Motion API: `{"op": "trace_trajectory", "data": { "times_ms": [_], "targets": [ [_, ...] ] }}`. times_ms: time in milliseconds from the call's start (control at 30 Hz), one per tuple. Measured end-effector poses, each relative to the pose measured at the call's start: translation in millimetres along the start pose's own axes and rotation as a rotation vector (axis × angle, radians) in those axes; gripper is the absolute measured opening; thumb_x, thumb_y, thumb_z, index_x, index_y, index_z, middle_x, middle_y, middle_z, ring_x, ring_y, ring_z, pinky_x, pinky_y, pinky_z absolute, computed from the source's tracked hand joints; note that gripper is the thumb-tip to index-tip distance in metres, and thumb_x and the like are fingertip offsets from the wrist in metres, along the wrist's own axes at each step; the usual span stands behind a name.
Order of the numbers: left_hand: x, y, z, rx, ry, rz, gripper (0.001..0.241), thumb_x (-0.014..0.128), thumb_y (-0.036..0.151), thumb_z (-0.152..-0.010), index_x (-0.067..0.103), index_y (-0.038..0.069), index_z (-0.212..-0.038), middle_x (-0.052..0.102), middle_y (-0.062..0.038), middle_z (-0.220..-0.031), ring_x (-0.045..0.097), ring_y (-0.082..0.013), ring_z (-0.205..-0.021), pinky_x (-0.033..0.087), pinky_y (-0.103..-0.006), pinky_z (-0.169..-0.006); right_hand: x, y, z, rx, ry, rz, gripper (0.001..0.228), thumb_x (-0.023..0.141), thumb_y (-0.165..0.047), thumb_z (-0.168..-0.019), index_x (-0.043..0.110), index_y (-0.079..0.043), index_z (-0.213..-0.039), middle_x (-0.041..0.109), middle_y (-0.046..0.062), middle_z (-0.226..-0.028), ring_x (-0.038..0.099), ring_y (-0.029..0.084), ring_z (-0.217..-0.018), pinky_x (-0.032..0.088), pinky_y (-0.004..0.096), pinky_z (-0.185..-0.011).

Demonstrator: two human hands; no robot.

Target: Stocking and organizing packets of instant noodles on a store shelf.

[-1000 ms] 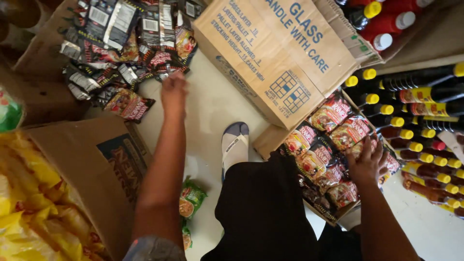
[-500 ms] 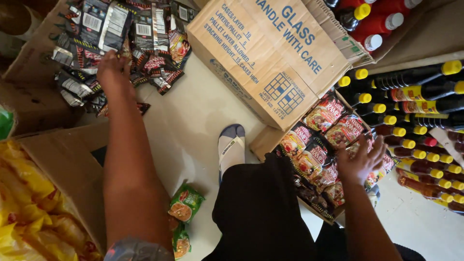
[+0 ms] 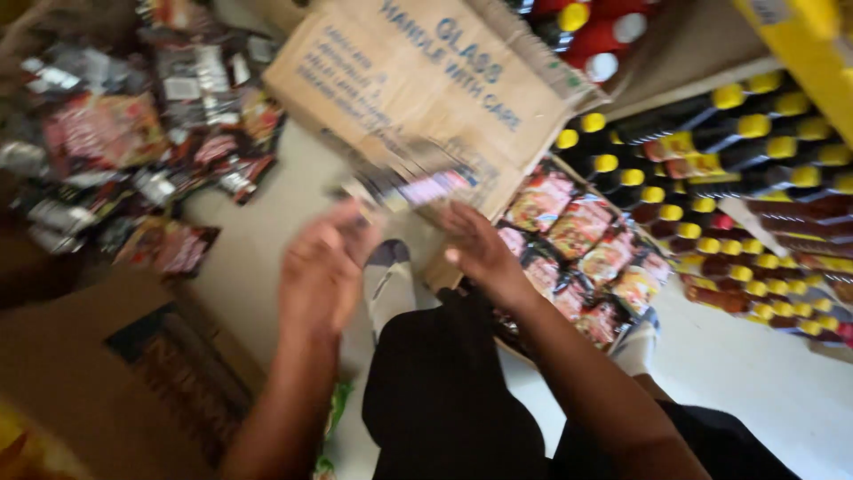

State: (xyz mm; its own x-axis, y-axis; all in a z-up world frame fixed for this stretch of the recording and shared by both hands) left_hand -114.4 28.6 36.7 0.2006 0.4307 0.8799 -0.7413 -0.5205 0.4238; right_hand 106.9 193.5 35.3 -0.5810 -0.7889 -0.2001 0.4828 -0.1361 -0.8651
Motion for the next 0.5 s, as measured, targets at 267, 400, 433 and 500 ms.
{"op": "trace_trajectory", "data": {
  "times_ms": [267,400,433,500],
  "targets": [
    [9.0,-64.6,18.8,-0.489,0.063,-0.069,0.040,0.065,0.014,-0.099,0.063,-0.008,-0.133,0.070,-0.022,-0.124,0.068,-0.0302,-0.117,0.054,-0.0406,-0.103,-22.4,-98.8,6.7,-0.242,-0.148,-0.643,0.058,0.082,-0.022,-0.096,0.053,-0.006,-0.144,0.068,0.015,-0.138,0.060,0.033,-0.136,0.043,0.050,-0.122],
    [-19.5,-71.4,8.7,-0.456,0.083,-0.070,0.041,0.065,0.014,-0.099,0.060,-0.009,-0.132,0.069,-0.020,-0.127,0.068,-0.0297,-0.118,0.053,-0.0403,-0.104,-79.5,1.2,18.7,0.042,0.230,-0.748,0.056,0.078,-0.018,-0.093,0.052,-0.002,-0.141,0.068,0.009,-0.130,0.061,0.028,-0.125,0.047,0.049,-0.111],
    [-22.5,-65.2,6.6,-0.427,0.108,-0.103,0.042,0.065,0.014,-0.100,0.059,-0.009,-0.134,0.068,-0.020,-0.128,0.067,-0.0292,-0.120,0.052,-0.0404,-0.104,-89.2,10.2,24.6,0.036,0.272,-0.657,0.053,0.075,-0.017,-0.096,0.053,0.000,-0.141,0.068,0.009,-0.132,0.061,0.025,-0.127,0.046,0.044,-0.112],
    [-25.2,-53.9,5.4,-0.407,0.135,-0.133,0.043,0.065,0.015,-0.100,0.058,-0.009,-0.136,0.067,-0.019,-0.130,0.066,-0.0287,-0.122,0.051,-0.0405,-0.105,-103.6,21.0,36.4,0.038,0.319,-0.564,0.050,0.073,-0.016,-0.098,0.054,0.002,-0.140,0.067,0.009,-0.134,0.061,0.022,-0.128,0.046,0.039,-0.113]
  ]
}}
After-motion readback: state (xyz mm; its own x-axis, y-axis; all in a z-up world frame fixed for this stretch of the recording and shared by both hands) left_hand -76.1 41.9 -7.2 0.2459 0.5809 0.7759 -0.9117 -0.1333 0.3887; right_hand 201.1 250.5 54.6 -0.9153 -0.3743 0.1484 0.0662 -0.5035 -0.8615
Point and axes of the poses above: each hand's wrist, its own z-axis away from the middle knuckle, its own x-axis out of the palm, y = z × x, the point moved 6 cm from there along -z, towards the middle knuckle
